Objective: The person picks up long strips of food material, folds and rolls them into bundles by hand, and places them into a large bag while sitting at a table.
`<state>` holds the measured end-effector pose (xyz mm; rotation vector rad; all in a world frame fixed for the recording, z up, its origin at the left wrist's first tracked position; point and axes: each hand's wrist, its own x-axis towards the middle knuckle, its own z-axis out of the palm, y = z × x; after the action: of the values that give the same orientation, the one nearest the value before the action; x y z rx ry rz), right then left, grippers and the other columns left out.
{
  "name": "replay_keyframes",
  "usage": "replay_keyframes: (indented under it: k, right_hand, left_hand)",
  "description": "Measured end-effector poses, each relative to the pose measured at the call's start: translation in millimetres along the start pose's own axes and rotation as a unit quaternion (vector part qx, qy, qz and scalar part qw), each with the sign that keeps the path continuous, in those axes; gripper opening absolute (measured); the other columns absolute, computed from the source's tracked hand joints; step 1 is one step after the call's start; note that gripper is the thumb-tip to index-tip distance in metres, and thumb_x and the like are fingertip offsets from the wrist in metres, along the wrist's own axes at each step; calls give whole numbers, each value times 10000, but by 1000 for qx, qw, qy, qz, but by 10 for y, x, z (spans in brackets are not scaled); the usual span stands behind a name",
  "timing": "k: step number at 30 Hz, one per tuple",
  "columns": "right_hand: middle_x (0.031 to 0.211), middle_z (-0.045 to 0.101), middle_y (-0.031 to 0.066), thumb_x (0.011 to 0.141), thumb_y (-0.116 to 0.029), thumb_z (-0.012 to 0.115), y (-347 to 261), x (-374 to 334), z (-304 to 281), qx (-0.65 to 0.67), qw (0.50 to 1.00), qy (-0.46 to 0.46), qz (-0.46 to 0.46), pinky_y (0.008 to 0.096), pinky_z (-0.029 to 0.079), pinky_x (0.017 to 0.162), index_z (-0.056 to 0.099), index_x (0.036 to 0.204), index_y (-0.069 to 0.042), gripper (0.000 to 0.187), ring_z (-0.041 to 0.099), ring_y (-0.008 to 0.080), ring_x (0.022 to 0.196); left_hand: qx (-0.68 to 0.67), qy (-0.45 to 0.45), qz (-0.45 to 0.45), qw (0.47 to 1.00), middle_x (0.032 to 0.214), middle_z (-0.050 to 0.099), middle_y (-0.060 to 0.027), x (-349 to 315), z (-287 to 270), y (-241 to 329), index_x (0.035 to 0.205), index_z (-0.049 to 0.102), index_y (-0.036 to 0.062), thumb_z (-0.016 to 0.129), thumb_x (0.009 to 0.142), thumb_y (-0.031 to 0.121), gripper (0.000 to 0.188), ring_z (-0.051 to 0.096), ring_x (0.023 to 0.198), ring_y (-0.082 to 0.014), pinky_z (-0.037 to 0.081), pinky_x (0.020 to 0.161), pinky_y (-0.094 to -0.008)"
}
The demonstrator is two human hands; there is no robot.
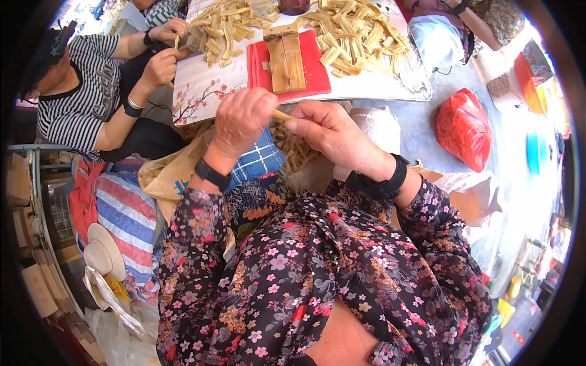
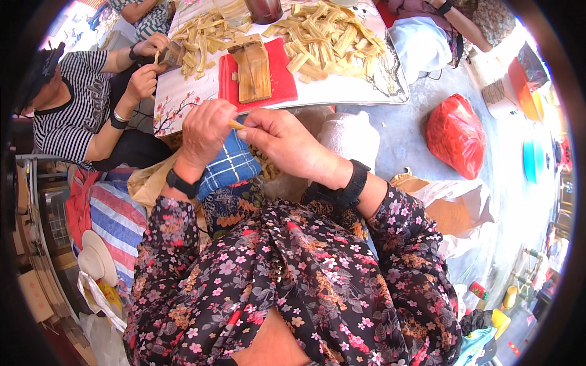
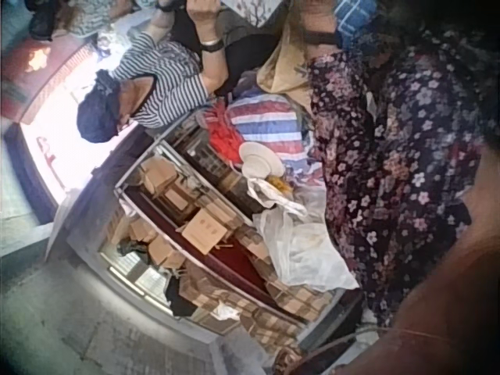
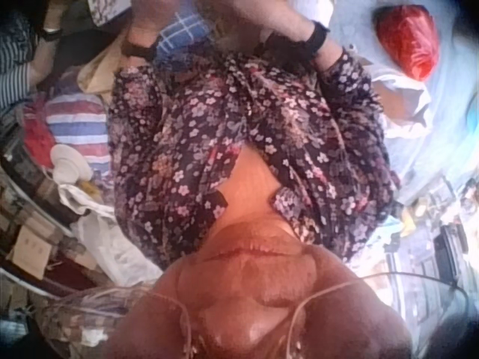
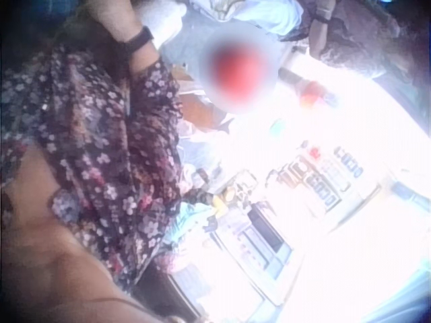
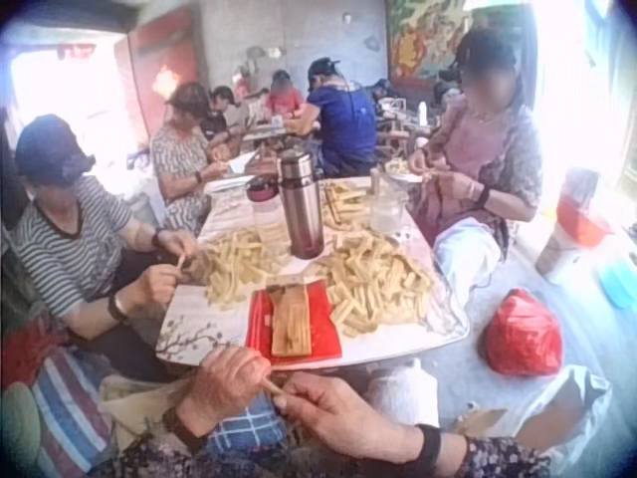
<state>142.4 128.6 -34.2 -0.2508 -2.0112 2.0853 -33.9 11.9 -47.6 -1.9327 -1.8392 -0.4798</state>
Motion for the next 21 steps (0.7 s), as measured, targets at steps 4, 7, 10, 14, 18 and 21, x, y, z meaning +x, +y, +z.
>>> replay_keyframes:
  k: [4,7,10,14,18,21]
  right_hand:
    - [629,515,23,896,-151,582,1,84,-22,-38,997,56,-22,280,408,552,584,814,16,185,454,84,616]
    - [627,528,16,895,-178,593,118,285,-203,-73,991,113,-21,263,408,549,604,816,12,206,457,81,612]
    - [605,504,4,885,-187,608,349,508,-433,-85,983,154,-43,267,389,530,603,785,14,225,440,78,602]
    - [581,478,6,878,-213,615,433,645,-523,-114,977,172,-49,278,367,507,599,755,20,264,418,83,578]
    - [566,503,59,868,-237,617,436,773,-533,-142,971,174,-82,300,372,505,602,759,24,284,437,127,540]
    - [598,564,153,868,-241,596,500,909,-522,-199,953,201,-107,359,419,532,607,774,17,275,539,242,547]
  left_hand:
    - [-44,11,-56,997,733,548,-59,38,93,-69,914,525,93,586,810,120,124,560,658,-257,464,568,-339]
    - [-295,-5,-223,929,680,528,-26,57,239,-34,1048,524,64,545,896,132,168,521,569,-164,452,546,-265]
    - [-610,-17,-346,713,701,486,41,128,310,-35,1175,512,69,508,957,195,251,448,596,-24,396,538,-171]
    - [-524,-36,-355,774,718,493,27,218,360,-151,1120,542,48,513,951,190,223,472,627,-63,410,586,-211]
    - [-427,-11,-327,843,743,531,-9,254,479,-267,1065,559,17,522,936,192,221,513,693,-118,425,656,-268]
    - [-380,-36,-348,856,765,586,-80,277,607,-381,1062,562,17,528,915,203,239,569,732,-192,442,682,-315]
